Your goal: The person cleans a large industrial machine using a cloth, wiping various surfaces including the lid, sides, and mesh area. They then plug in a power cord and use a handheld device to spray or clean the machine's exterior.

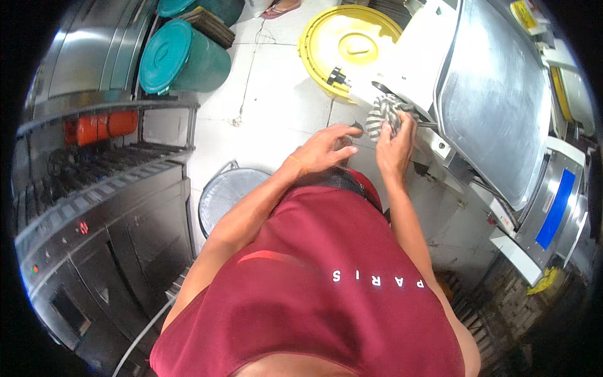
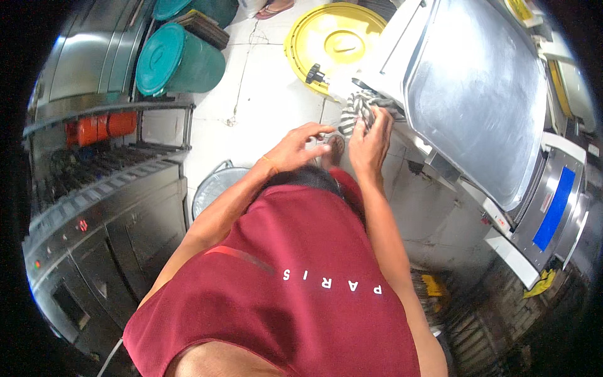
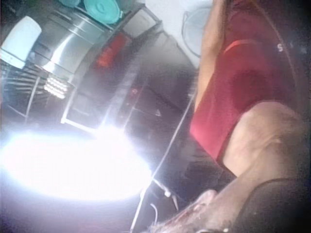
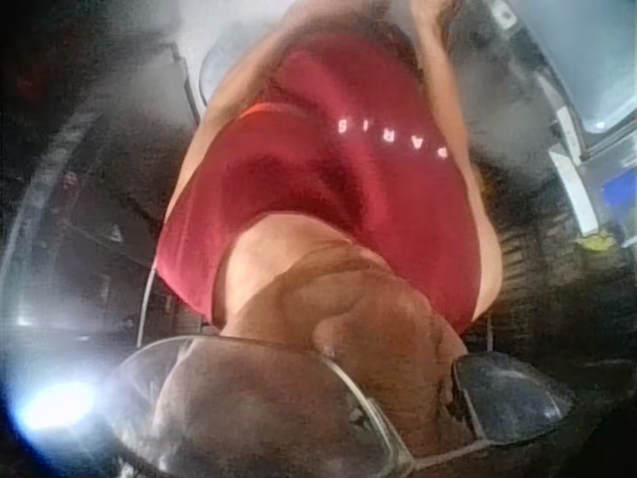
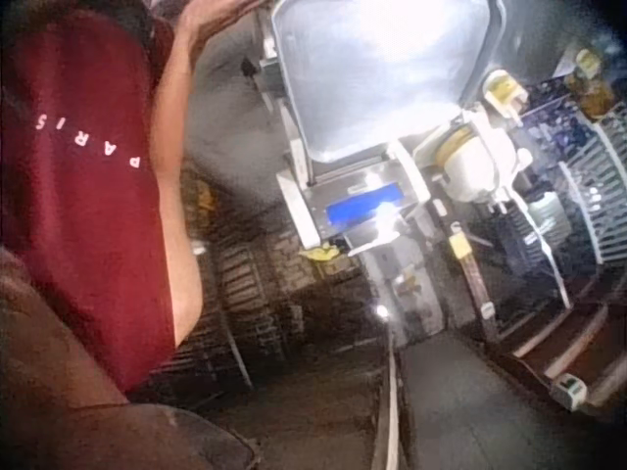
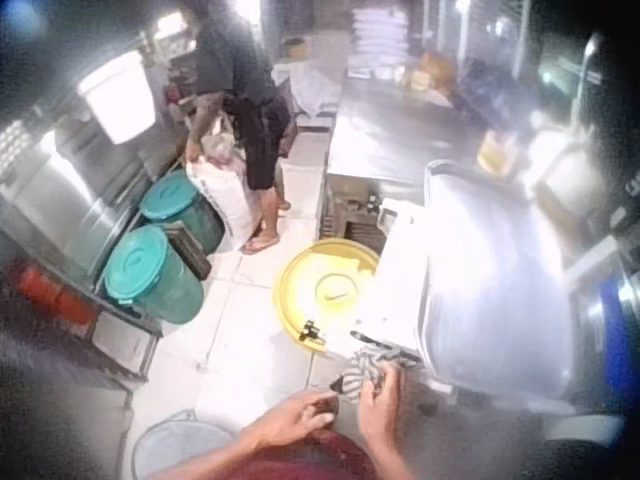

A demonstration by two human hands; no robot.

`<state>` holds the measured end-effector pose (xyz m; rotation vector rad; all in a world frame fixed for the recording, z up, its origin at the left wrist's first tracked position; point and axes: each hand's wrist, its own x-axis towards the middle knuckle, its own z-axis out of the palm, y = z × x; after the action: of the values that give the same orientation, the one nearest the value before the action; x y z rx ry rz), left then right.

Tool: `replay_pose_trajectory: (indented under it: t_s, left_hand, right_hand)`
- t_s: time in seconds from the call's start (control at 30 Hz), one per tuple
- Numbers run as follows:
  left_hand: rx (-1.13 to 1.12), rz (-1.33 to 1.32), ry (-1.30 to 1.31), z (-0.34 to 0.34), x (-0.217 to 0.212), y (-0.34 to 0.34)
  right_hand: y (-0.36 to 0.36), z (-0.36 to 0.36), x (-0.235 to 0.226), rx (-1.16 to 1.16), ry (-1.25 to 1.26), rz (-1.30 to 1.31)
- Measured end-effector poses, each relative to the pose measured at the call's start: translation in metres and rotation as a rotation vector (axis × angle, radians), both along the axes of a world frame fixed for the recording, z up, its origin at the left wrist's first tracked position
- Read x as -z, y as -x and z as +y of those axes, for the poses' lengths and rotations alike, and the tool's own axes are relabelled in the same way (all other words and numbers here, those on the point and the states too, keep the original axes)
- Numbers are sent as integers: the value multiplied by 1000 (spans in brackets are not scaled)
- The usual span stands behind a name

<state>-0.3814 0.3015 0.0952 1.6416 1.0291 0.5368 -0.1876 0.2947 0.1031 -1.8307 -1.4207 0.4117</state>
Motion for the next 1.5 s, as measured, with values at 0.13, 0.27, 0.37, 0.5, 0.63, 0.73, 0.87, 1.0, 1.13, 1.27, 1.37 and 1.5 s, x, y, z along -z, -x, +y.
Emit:
replay_pose_trajectory:
  t_s: [0.13, 0.27, 0.37, 0.5, 0.63, 0.73, 0.87, 1.0, 1.13, 1.27, 1.37, 1.5]
  left_hand:
    - [14, 111, 207, 24, 13, 36]
    - [-58, 9, 220, 64, 18, 40]
    - [-114, -235, 96, 102, 6, 22]
    - [-204, -392, 288, 164, 14, 24]
    - [-199, -504, 480, 205, 17, 16]
    - [-162, -589, 572, 236, -18, -3]
    - [145, -398, -330, 277, -47, -61]
    - [429, -365, -450, 290, -32, -133]
    - [633, -140, -589, 277, 6, -156]
    - [534, -94, -536, 293, 8, -93]
    - [494, 5, -345, 315, 53, -25]
    - [552, 197, -201, 338, 95, 66]
  right_hand:
    - [-5, 33, 55, 77, 77, -327]
    - [28, 64, 59, -116, 104, -102]
    - [70, 95, 27, -46, 232, 1203]
    - [76, 119, -23, -38, 203, 1123]
    - [75, 111, -29, 88, 58, 367]
    - [69, 74, -12, 437, 61, 587]
    - [65, 46, 2, 632, 88, 479]
    - [43, 77, -1, 631, -38, 120]
    - [12, 142, -18, 661, -41, -16]
    - [-38, 178, 23, 536, 343, -230]
    - [-69, 212, 37, 634, 399, -188]
    - [-105, 260, 44, 730, 332, -198]
